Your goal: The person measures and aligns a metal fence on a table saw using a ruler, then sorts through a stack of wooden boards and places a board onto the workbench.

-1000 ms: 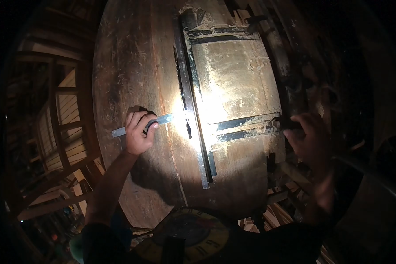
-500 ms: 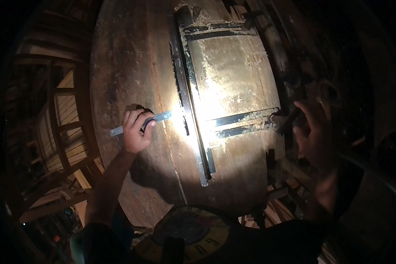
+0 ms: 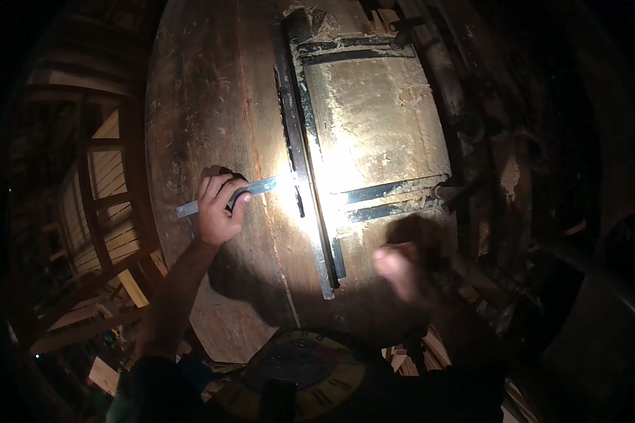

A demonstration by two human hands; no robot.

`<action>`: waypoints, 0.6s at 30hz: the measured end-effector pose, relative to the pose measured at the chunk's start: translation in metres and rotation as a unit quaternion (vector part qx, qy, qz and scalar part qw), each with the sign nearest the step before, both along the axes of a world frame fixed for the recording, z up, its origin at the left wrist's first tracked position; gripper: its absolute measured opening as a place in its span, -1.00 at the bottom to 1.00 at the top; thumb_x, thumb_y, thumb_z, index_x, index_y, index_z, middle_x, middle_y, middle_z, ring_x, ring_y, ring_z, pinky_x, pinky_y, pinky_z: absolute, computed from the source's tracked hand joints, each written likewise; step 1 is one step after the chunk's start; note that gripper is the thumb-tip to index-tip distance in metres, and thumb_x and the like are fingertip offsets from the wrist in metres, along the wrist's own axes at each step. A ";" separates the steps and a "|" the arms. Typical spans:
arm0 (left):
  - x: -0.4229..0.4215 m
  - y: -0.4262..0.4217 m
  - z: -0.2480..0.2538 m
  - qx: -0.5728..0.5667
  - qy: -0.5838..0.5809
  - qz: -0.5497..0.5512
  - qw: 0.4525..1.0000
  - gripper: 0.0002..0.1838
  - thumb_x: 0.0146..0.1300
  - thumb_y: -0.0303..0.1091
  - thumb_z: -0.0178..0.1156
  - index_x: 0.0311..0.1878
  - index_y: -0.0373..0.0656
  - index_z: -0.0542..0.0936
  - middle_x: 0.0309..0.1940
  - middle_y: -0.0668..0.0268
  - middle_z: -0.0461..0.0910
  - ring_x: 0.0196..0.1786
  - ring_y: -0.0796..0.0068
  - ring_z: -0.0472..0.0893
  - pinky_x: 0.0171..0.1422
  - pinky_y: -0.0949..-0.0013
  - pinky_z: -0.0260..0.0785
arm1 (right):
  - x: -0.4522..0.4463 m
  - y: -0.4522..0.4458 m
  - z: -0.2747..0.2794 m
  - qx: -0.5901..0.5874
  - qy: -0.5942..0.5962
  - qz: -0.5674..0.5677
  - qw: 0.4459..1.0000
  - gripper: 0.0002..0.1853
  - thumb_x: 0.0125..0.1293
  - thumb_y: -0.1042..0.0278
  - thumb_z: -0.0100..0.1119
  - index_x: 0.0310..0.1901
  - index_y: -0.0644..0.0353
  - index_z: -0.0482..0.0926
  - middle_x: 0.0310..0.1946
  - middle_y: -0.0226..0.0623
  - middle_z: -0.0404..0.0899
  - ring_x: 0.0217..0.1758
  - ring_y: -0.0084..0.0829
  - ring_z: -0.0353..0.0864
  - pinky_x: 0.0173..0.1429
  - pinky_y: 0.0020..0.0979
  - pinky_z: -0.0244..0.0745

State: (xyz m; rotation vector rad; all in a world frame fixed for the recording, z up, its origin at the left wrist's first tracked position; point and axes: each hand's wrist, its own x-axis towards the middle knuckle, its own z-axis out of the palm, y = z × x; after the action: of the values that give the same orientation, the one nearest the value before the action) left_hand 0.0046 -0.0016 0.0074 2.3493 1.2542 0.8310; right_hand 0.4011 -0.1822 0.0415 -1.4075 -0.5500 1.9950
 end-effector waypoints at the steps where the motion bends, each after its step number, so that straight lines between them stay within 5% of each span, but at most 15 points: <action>1: 0.001 0.000 -0.001 0.001 -0.001 0.003 1.000 -0.80 0.20 -0.39 0.40 -0.10 -0.09 0.72 -0.08 0.21 0.64 -0.02 0.03 0.57 0.10 0.05 0.44 | -0.020 -0.009 -0.022 -0.036 0.064 -0.003 0.997 -0.68 0.49 0.31 0.03 -0.51 0.02 0.38 -0.60 -0.61 0.25 -0.51 -0.63 0.23 -0.41 -0.43 0.16; 4: -0.001 -0.002 -0.003 0.002 -0.001 0.009 1.000 -0.80 0.20 -0.38 0.39 -0.10 -0.09 0.72 -0.08 0.21 0.64 -0.02 0.03 0.57 0.10 0.05 0.44 | -0.083 -0.008 -0.013 -0.017 0.064 -0.031 0.997 -0.67 0.42 0.35 -0.11 -0.57 0.04 0.31 -0.63 -0.58 0.21 -0.57 -0.60 0.14 -0.45 -0.41 0.09; 5: -0.001 -0.002 -0.003 0.002 0.000 0.008 1.000 -0.80 0.21 -0.38 0.39 -0.10 -0.09 0.72 -0.08 0.21 0.64 -0.02 0.03 0.57 0.10 0.06 0.44 | -0.091 -0.003 -0.001 -0.008 -0.015 0.045 0.999 -0.71 0.37 0.41 -0.11 -0.56 0.06 0.33 -0.62 -0.56 0.24 -0.57 -0.61 0.15 -0.45 -0.44 0.08; 11: -0.001 -0.001 -0.003 -0.001 0.000 0.008 1.000 -0.81 0.22 -0.38 0.39 -0.10 -0.09 0.72 -0.07 0.21 0.64 -0.02 0.04 0.57 0.10 0.07 0.43 | -0.092 -0.008 -0.020 -0.112 0.068 -0.055 0.990 -0.78 0.33 0.45 -0.05 -0.51 0.11 0.41 -0.61 -0.54 0.26 -0.55 -0.63 0.19 -0.43 -0.46 0.09; 14: -0.001 -0.001 -0.002 -0.001 0.004 0.008 1.000 -0.82 0.22 -0.37 0.38 -0.10 -0.09 0.72 -0.07 0.21 0.64 -0.03 0.04 0.56 0.10 0.06 0.43 | -0.089 -0.006 -0.035 -0.154 0.093 -0.010 0.984 -0.76 0.33 0.40 -0.03 -0.54 0.08 0.39 -0.63 -0.56 0.24 -0.60 -0.63 0.16 -0.48 -0.46 0.06; 18: 0.000 -0.001 -0.001 -0.004 0.003 0.006 1.000 -0.82 0.22 -0.37 0.38 -0.10 -0.08 0.72 -0.07 0.21 0.64 -0.03 0.04 0.56 0.10 0.06 0.42 | -0.076 0.023 -0.005 -0.083 -0.041 -0.044 0.995 -0.72 0.30 0.25 -0.05 -0.58 0.03 0.32 -0.68 -0.57 0.21 -0.66 -0.63 0.13 -0.57 -0.46 0.02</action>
State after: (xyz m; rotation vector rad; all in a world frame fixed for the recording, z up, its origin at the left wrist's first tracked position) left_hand 0.0042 -0.0026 0.0064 2.3424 1.2741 0.8214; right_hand 0.3247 -0.1591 0.0361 -1.5924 -0.3579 1.9559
